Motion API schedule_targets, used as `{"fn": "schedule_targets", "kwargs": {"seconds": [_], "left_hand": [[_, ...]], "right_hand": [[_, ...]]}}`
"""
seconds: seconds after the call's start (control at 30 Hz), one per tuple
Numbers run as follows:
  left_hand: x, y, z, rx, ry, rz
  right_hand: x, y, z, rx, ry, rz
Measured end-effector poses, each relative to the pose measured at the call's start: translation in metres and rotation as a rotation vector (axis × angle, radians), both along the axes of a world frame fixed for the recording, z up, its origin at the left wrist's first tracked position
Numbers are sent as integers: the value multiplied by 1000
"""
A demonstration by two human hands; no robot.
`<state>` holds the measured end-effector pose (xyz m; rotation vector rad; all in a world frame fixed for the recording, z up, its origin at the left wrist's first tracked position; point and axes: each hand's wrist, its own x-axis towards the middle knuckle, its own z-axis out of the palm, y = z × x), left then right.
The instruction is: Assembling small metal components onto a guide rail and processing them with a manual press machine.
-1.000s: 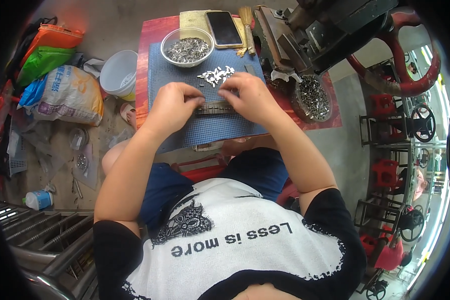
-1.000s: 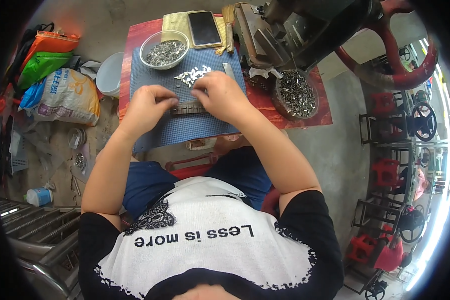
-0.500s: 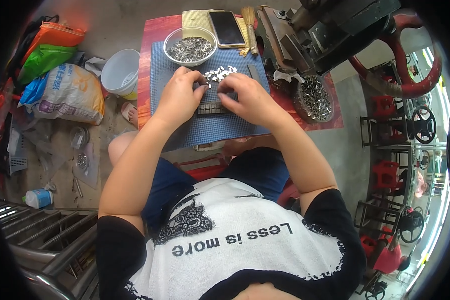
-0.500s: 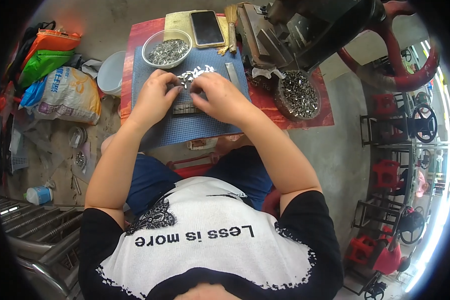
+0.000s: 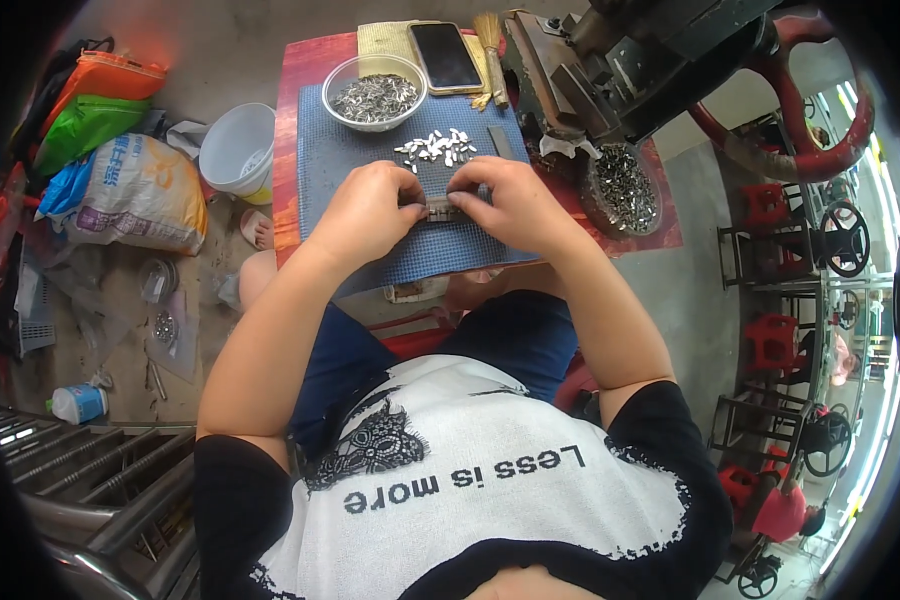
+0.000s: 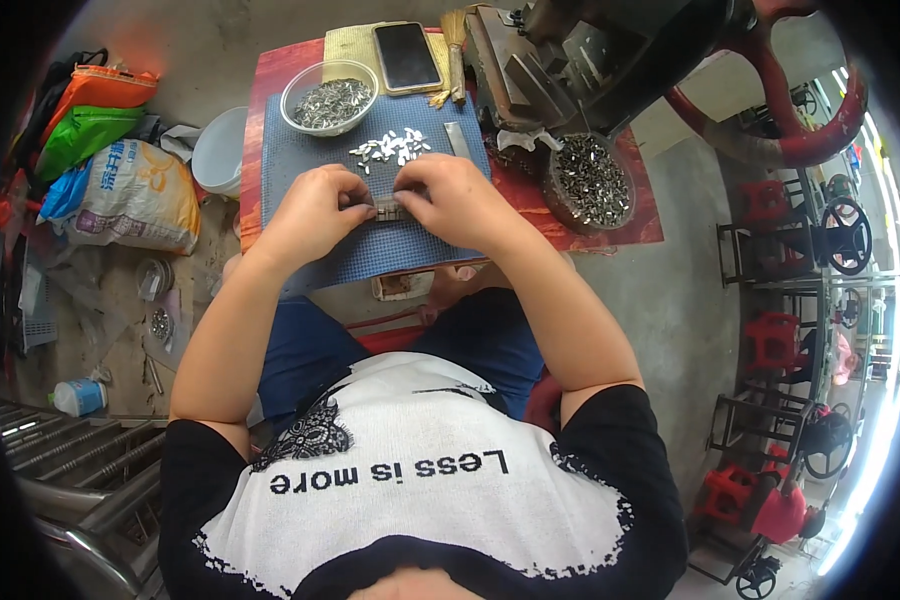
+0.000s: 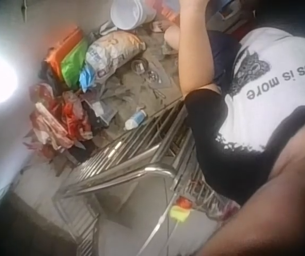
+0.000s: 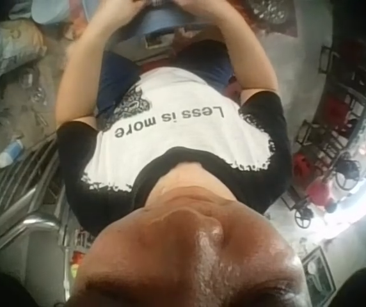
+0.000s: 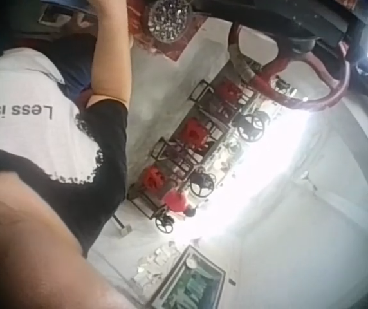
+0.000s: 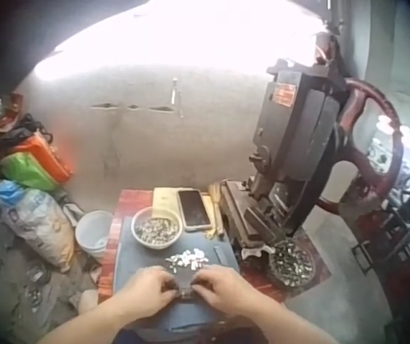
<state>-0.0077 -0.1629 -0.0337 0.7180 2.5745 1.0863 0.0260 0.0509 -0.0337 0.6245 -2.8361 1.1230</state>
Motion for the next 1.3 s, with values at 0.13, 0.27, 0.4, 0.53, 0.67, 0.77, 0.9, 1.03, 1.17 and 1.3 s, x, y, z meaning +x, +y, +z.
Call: {"fn": "schedule_targets", "kwargs": {"seconds": [0.13,0.27,0.4,0.53,0.67,0.77,0.9,1.03,1.17,1.3], "left_hand": [[0,1,6,4,-157,39],[4,2,-3,121,-24,4],[4,6,-8,107,70,-38],[5,14,0,44,135,-63],[6,8,-3,66,213,-47],[8,1,-7,158,126,25],[17,-7,-14,99,219,36],[19,-6,-25,181,290,65],[22,-5,-31,163,299,86],[32,-6,-31,180,327,87]], "right_hand": [[8,11,1,-65,-37,-145],[14,15,-9,-123,-19,-186],[17,19,-12,-162,18,-224],[23,28,-10,-155,24,-270],[28,19,-14,-88,68,-197],[24,21,-32,-35,255,-102],[31,21,-33,63,256,-111],[26,18,-36,48,251,-127],[23,20,-50,42,300,-136],[28,16,-53,40,334,-155]]}}
